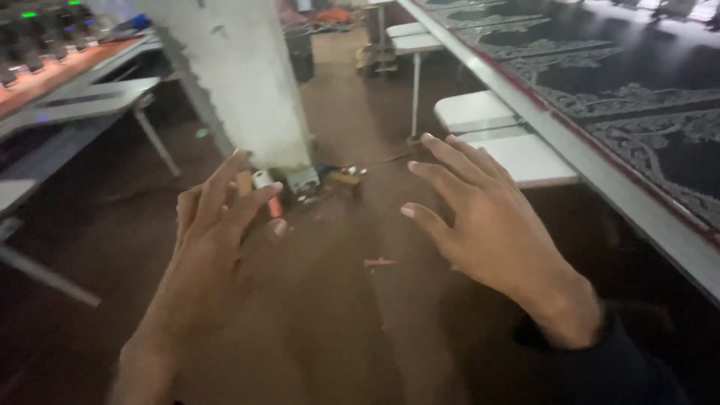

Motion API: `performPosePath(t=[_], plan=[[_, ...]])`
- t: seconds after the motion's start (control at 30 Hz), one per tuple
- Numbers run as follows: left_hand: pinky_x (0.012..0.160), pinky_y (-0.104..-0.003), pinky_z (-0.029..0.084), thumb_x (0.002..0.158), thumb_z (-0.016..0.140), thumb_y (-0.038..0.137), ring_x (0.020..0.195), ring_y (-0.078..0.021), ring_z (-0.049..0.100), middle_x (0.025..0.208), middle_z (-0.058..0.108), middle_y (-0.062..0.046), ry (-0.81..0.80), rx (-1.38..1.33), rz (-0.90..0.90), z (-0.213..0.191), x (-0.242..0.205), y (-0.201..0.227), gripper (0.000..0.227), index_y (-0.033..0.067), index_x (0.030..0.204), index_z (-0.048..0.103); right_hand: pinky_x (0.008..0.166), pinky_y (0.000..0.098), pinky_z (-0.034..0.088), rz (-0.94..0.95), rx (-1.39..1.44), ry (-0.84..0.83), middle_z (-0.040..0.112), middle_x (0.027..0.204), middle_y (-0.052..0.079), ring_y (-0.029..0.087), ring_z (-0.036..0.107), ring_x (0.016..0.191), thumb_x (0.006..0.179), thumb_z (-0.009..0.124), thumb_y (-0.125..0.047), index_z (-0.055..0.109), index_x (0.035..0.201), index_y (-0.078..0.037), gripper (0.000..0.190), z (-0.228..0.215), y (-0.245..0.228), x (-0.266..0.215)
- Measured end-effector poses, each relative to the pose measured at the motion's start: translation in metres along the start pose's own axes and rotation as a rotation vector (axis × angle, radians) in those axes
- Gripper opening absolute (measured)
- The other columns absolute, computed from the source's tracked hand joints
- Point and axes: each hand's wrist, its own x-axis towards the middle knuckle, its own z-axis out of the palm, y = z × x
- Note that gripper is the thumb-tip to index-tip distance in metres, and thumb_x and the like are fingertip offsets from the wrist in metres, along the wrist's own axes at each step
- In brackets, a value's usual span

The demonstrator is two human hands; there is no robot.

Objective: The person operates a large industrial embroidery machine, then uses a small pair of scissors to trim loose threads from the intricate white floral patterns on a black fabric.

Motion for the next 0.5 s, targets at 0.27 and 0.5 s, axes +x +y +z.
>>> performPosePath(t=[0.27,0.5], plan=[[0.111,-0.053,0.033,0.100,0.060,0.031,0.123,-0.0387,0.050,0.160,0.040,-0.020,-0.003,-0.127,0.081,0.176,0.176,-0.149,0.038,0.0149,0.133,0.064,0.113,0.0538,0.035,0.140,-0.141,0.021,0.063,0.140,0.019,0.041,0.051,0.136,0.095,0.066,-0.033,0.059,0.136,-0.005,0.051,0.081,0.159,0.117],[0.109,-0.066,0.028,0.101,0.042,0.045,0.146,-0.0385,0.020,0.171,0.021,-0.008,-0.308,-0.284,-0.123,0.272,0.340,-0.197,0.053,0.0204,0.145,0.056,0.110,0.0514,0.039,0.159,-0.146,0.045,0.065,0.140,0.015,0.038,0.054,0.134,0.097,0.063,-0.034,0.058,0.139,-0.005,0.051,0.147,0.293,0.235]])
